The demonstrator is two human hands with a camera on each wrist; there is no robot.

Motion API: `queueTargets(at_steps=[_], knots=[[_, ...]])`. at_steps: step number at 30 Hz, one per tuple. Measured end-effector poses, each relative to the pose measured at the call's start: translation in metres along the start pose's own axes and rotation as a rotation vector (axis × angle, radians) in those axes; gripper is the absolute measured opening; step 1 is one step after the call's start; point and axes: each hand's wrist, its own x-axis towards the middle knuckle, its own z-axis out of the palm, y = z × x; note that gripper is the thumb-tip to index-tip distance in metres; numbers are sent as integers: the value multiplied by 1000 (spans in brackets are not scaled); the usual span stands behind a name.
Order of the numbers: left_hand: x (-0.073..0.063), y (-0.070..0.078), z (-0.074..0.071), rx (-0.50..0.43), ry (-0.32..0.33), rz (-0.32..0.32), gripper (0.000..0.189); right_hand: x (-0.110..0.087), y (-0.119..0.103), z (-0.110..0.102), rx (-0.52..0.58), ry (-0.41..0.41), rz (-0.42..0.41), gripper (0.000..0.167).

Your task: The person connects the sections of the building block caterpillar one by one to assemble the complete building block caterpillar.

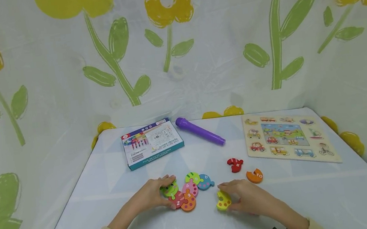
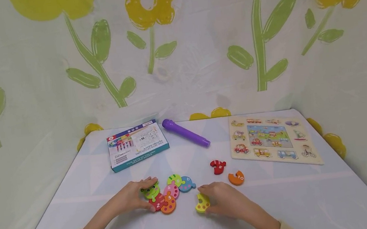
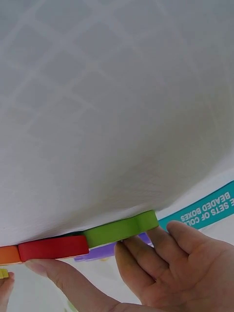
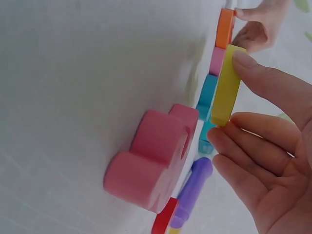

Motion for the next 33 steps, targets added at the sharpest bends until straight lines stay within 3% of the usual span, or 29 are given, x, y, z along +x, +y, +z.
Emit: queueTargets(at_steps=[11,21,33], knots=[[1,-1,1,7,-3,14,84,7,0,-6,4,33,16,57],[0,0,0,7,1,15,85,15,7,-9,4,44,-42,55],[1,-1,0,1,-1,6,85,22,8,-14,5,47,-44,54]])
